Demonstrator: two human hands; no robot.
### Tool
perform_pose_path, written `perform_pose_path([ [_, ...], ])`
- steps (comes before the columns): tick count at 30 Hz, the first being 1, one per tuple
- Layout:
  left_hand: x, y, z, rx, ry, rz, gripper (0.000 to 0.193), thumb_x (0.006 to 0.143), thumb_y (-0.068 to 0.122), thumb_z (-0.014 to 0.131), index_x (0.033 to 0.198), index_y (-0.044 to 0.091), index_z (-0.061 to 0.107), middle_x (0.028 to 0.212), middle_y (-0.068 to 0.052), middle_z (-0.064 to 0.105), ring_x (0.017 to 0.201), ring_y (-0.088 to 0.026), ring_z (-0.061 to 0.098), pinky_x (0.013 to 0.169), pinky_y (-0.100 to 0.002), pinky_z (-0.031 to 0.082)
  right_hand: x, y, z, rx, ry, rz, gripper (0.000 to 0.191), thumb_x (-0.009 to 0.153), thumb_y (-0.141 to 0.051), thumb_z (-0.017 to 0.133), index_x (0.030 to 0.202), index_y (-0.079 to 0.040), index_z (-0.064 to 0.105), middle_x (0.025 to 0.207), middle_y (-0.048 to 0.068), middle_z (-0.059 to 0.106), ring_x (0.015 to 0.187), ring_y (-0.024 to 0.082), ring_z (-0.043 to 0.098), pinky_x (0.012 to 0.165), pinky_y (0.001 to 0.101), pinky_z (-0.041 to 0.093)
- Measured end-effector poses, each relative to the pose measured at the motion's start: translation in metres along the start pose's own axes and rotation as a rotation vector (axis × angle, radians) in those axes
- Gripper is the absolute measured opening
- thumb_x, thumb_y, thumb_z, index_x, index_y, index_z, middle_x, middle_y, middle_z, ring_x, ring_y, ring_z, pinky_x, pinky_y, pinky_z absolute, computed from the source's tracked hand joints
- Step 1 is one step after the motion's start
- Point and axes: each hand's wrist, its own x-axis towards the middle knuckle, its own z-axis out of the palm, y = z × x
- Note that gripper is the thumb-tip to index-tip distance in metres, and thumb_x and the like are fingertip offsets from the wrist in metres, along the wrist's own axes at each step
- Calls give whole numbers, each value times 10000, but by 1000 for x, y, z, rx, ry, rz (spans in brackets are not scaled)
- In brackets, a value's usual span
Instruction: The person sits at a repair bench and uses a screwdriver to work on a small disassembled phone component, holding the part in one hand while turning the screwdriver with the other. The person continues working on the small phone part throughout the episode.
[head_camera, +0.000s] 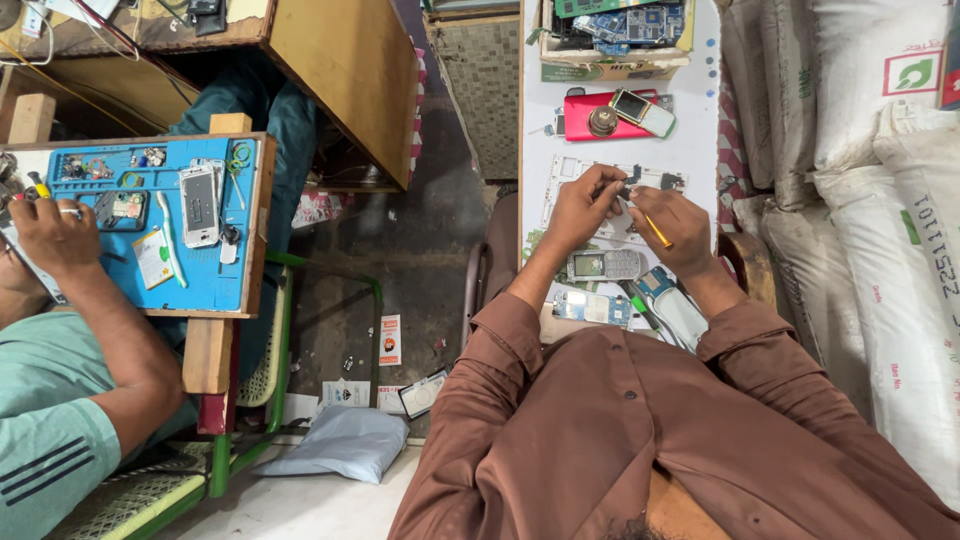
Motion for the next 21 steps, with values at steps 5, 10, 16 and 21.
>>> perform_pose_path([
  [5, 0, 2, -1, 5, 1, 5, 149, 1024, 108, 622, 1133, 14, 657, 770, -57, 740, 657, -86, 697, 585, -253, 554, 1, -1, 0, -2, -8, 6, 236, 935, -2, 751, 1156, 17, 670, 1126, 164, 731, 928, 316, 719, 789, 395, 580],
  [10, -2, 1, 0, 3, 0, 7, 151, 1023, 108, 621, 1137, 13, 654, 767, -57, 736, 654, -86, 692, 583, -253, 553, 0, -2, 0, 8, -3, 8, 225, 948, -13, 743, 1158, 13, 665, 1132, 158, 727, 954, 316, 725, 811, 393, 589],
  [16, -2, -1, 2, 21, 2, 7, 153, 1023, 111, 622, 1136, 15, 658, 772, -57, 743, 655, -85, 698, 585, -254, 560, -1, -2, 0, 4, -7, 10, 217, 953, -14, 735, 1156, 14, 661, 1127, 158, 730, 935, 313, 722, 793, 388, 589],
  [21, -2, 0, 2, 19, 4, 12, 156, 1021, 109, 621, 1140, 16, 657, 779, -60, 747, 655, -86, 700, 584, -256, 560, -1, -1, -1, 1, -3, 10, 207, 952, -2, 733, 1144, 13, 659, 1122, 156, 730, 929, 310, 722, 785, 387, 589],
])
